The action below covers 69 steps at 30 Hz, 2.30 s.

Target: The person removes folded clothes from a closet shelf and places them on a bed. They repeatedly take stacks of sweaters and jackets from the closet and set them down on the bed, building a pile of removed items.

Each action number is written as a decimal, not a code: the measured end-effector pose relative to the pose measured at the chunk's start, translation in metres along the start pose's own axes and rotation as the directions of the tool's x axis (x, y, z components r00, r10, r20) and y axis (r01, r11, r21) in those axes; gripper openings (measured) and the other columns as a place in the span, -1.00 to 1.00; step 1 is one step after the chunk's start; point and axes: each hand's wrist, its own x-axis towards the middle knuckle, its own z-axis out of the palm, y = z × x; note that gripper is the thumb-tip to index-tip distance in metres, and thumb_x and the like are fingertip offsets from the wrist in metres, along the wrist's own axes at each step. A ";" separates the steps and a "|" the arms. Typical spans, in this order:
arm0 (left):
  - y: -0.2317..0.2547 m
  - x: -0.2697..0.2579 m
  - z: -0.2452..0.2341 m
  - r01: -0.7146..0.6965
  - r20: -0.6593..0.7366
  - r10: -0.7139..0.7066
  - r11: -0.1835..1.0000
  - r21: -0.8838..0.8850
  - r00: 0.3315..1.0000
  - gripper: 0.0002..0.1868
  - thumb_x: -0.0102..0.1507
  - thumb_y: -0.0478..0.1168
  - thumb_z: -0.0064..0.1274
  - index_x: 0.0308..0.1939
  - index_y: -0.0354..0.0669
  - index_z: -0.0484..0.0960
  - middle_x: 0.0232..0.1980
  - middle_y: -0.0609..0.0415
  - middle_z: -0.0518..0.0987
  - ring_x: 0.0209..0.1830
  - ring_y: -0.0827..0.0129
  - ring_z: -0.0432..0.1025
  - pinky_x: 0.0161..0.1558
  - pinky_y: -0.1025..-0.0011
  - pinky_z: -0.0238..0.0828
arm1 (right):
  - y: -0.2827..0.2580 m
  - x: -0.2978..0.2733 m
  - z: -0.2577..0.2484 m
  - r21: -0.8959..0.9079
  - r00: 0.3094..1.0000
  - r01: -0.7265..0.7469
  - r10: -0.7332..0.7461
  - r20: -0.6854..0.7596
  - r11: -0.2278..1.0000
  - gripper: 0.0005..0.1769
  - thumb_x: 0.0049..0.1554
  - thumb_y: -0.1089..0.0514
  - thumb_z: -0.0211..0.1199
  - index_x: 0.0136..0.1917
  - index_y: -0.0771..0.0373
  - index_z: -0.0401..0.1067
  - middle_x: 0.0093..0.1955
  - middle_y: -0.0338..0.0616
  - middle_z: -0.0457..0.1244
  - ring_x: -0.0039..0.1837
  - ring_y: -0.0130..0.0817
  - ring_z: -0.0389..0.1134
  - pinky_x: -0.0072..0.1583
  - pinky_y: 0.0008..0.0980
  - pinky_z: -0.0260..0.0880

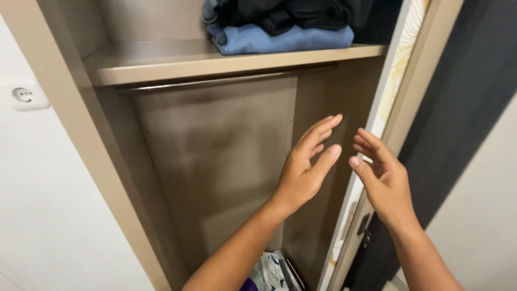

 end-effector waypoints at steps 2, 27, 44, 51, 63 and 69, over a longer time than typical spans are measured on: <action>0.010 0.018 -0.006 -0.041 -0.008 0.042 0.997 0.068 0.999 -0.47 0.43 -0.16 -0.01 0.50 -0.04 0.36 0.59 -0.06 0.33 0.55 0.10 0.31 0.44 0.19 0.30 | 0.002 0.021 0.003 0.006 1.000 0.028 -0.028 -0.003 1.000 -0.36 0.20 0.28 0.21 0.53 0.29 0.21 0.44 0.06 0.23 0.49 -0.22 0.24 0.40 -0.26 0.30; 0.031 0.267 -0.006 -0.331 0.141 0.551 0.262 0.906 0.822 -0.39 0.33 0.06 0.10 0.44 0.06 0.42 0.49 -0.33 0.34 0.51 -0.15 0.25 0.45 0.00 0.21 | -0.036 0.298 -0.053 -0.548 0.480 0.736 -0.877 0.009 0.397 -0.44 0.26 0.21 0.44 0.46 0.25 0.34 0.45 0.23 0.19 0.46 0.16 0.25 0.48 -0.02 0.31; 0.000 0.310 -0.064 -0.130 0.113 0.679 -0.026 0.991 0.725 -0.39 0.24 0.01 0.13 0.37 0.05 0.47 0.51 -0.28 0.28 0.48 -0.21 0.19 0.40 -0.16 0.09 | -0.095 0.400 -0.014 -0.755 0.300 0.649 -0.944 0.141 0.094 0.01 0.06 -0.13 0.55 0.62 0.20 0.19 0.51 0.29 0.08 0.49 0.17 0.14 0.41 0.06 0.19; -0.007 0.311 -0.074 -0.147 0.071 0.707 0.047 0.988 0.704 -0.39 0.22 -0.01 0.12 0.36 0.03 0.49 0.55 -0.38 0.19 0.40 -0.16 0.30 0.43 0.00 0.14 | -0.101 0.429 0.000 -0.806 0.318 0.585 -0.940 0.122 0.094 0.11 -0.10 -0.33 0.59 0.51 0.22 0.22 0.48 0.25 0.11 0.47 0.11 0.17 0.22 0.04 0.22; -0.010 0.314 -0.077 -0.126 0.071 0.706 0.027 0.992 0.705 -0.38 0.20 0.02 0.11 0.36 0.08 0.49 0.56 -0.27 0.25 0.24 -0.04 0.42 0.39 0.05 0.17 | -0.119 0.427 0.010 -0.866 0.277 0.500 -0.947 0.162 -0.002 -0.24 -0.20 -0.03 0.57 0.22 0.19 0.39 0.12 0.02 0.32 0.17 -0.02 0.34 0.06 -0.12 0.37; -0.010 0.315 -0.077 -0.079 0.051 0.699 0.008 0.997 0.713 -0.33 0.20 0.06 0.11 0.37 -0.02 0.45 0.55 -0.24 0.26 0.21 0.01 0.43 0.35 0.04 0.16 | -0.114 0.416 0.012 -0.901 0.244 0.418 -0.941 0.235 -0.117 -0.47 -0.21 -0.01 0.56 -0.06 0.16 0.37 -0.07 -0.11 0.28 0.04 -0.16 0.32 -0.01 -0.20 0.31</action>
